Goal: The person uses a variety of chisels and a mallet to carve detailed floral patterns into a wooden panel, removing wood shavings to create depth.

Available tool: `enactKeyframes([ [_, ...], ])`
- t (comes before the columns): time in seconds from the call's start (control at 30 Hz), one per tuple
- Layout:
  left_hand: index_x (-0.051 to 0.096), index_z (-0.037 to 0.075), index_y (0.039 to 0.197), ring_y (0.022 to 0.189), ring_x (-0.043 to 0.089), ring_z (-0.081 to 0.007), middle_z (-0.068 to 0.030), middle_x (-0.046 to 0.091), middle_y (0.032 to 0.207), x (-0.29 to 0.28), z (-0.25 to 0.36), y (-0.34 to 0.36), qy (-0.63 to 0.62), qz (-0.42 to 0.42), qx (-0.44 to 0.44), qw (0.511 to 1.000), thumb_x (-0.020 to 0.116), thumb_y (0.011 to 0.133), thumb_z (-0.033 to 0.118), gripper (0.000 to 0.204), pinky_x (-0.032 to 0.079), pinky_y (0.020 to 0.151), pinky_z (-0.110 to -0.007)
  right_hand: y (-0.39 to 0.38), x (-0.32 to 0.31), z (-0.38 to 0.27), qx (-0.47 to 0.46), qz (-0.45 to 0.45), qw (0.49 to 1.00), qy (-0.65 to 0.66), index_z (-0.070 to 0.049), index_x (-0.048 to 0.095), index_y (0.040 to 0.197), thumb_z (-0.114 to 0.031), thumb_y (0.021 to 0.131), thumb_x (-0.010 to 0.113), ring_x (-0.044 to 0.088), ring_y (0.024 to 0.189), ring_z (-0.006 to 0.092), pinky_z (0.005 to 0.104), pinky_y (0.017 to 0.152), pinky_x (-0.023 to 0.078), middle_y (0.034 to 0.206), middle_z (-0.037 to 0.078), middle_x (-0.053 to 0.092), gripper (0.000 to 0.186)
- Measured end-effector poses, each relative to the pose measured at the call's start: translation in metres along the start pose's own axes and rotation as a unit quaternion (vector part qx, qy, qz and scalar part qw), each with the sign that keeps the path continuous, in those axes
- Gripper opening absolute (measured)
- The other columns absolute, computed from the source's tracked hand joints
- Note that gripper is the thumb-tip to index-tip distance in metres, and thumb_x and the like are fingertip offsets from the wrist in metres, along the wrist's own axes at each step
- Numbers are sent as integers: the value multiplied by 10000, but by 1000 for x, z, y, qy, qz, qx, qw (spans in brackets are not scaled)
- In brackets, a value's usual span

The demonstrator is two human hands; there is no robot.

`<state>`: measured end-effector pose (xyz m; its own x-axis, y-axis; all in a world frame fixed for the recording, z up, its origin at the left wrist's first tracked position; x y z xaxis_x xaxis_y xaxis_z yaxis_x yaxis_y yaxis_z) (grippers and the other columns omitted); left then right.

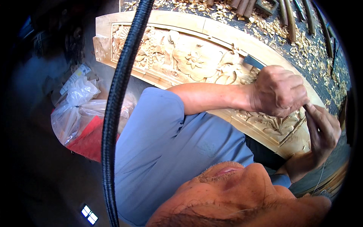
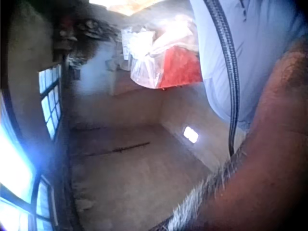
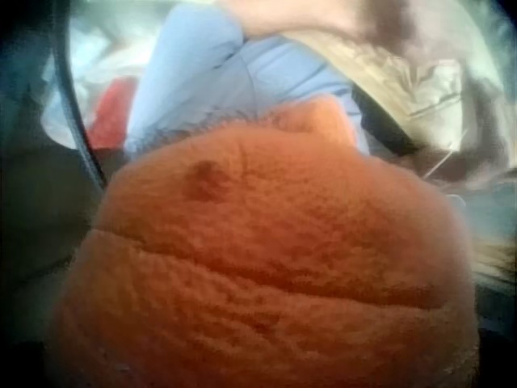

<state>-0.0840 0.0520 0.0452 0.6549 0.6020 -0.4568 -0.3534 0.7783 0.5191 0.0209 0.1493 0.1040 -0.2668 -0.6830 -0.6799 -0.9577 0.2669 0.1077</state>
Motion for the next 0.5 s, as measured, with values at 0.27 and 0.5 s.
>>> enactKeyframes([
  [0.27,654,119,784,566,599,-227,-24,551,691,-16,-4,0,24,16,6,1000,778,976,257,267,447,521,-373,10,9,-2,7,-20,1000,4,65,806,1125,115,821,849,762,742,278,333,647,553,905,196,785,311],
  [0.5,689,153,907,630,633,-208,2,561,738,-1,2,-4,-6,-3,45,999,759,999,423,294,467,534,-365,6,0,-4,-2,-32,999,-3,98,793,1096,138,799,848,769,733,260,322,629,563,853,207,761,305],
])
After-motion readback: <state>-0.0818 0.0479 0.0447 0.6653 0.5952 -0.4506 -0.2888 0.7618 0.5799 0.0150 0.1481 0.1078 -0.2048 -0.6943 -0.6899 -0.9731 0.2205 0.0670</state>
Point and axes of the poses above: each hand's wrist, its own y-axis towards the middle knuckle, its own x-axis out of the palm, z = x × y, the point moved 9 cm from there along y, towards the middle knuckle
